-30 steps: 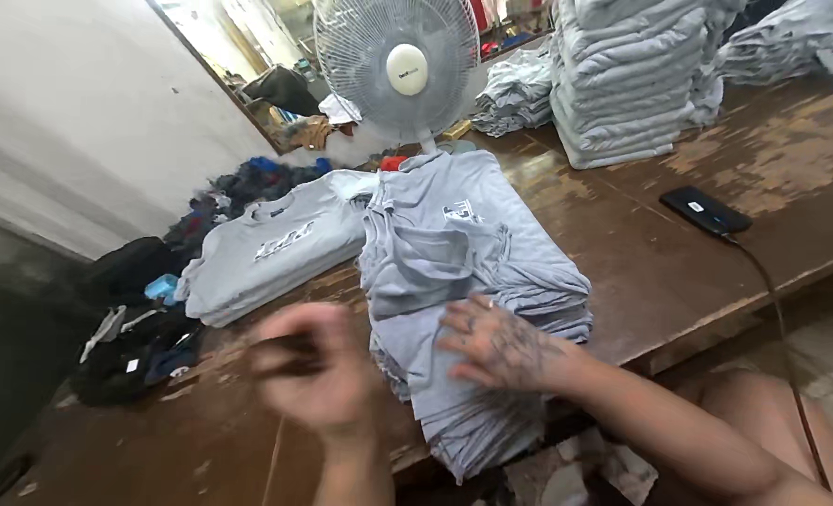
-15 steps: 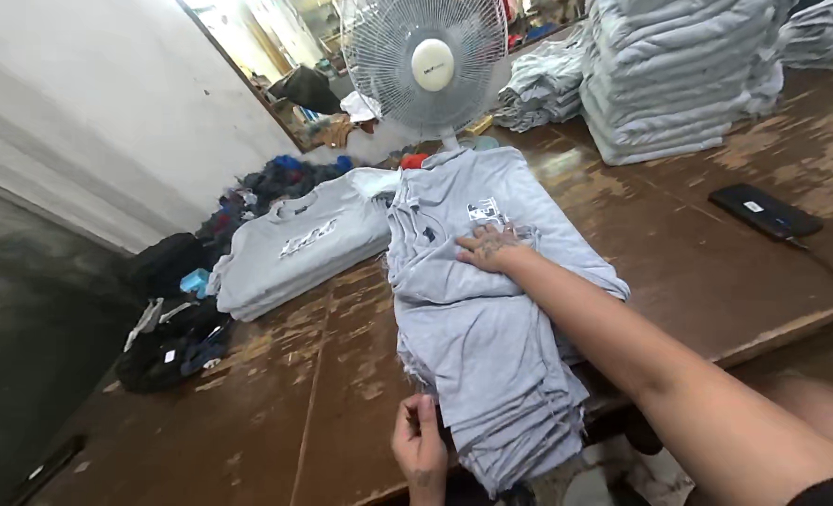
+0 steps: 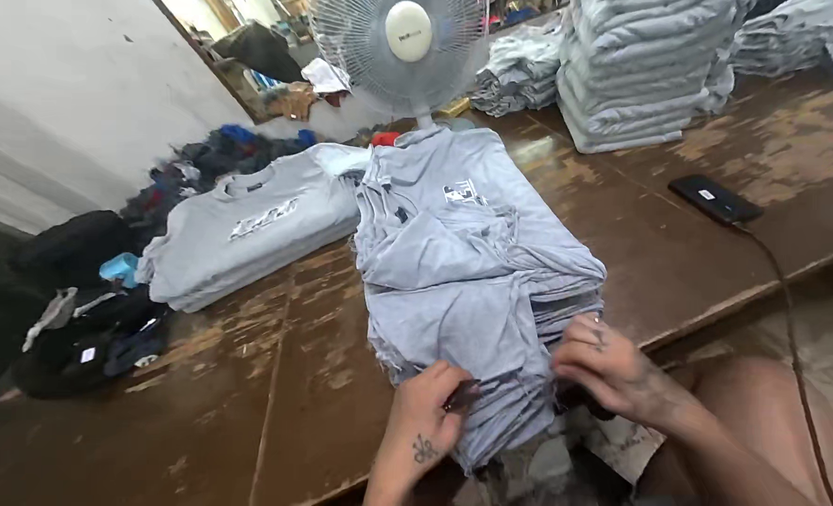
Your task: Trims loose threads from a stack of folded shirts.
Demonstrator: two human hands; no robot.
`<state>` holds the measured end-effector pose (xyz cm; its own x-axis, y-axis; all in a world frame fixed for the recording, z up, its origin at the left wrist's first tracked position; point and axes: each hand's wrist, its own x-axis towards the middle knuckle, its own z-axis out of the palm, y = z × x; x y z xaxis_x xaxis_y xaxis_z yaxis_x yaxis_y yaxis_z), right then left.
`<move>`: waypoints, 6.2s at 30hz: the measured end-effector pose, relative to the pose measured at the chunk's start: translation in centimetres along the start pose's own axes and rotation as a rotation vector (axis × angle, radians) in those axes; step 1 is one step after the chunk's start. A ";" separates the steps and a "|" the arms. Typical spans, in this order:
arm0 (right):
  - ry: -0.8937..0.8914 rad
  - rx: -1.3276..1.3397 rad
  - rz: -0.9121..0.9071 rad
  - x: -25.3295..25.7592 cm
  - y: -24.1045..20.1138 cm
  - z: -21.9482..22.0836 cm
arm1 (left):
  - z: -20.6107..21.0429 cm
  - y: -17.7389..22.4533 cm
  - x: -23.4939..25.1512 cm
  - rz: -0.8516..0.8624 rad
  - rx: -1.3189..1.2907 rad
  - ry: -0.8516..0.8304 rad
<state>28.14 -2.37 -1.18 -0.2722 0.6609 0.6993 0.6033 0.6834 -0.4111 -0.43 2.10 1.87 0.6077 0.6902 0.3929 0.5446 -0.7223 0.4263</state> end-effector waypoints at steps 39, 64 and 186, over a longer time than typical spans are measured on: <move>0.035 -0.093 0.159 1.4 -0.2 3.3 | 6.4 2.9 4.2 -0.242 -1.084 0.310; -0.047 0.171 0.134 0.4 1.9 -0.2 | 5.3 3.3 3.7 -0.284 -0.965 0.211; -0.240 0.054 -0.274 7.6 -3.7 1.0 | -10.9 5.2 12.9 0.075 -0.322 1.112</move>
<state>23.11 0.43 5.06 -0.5904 0.5006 0.6331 0.4449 0.8563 -0.2623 3.93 7.71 18.03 -0.2983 0.4198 0.8572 0.2595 -0.8286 0.4961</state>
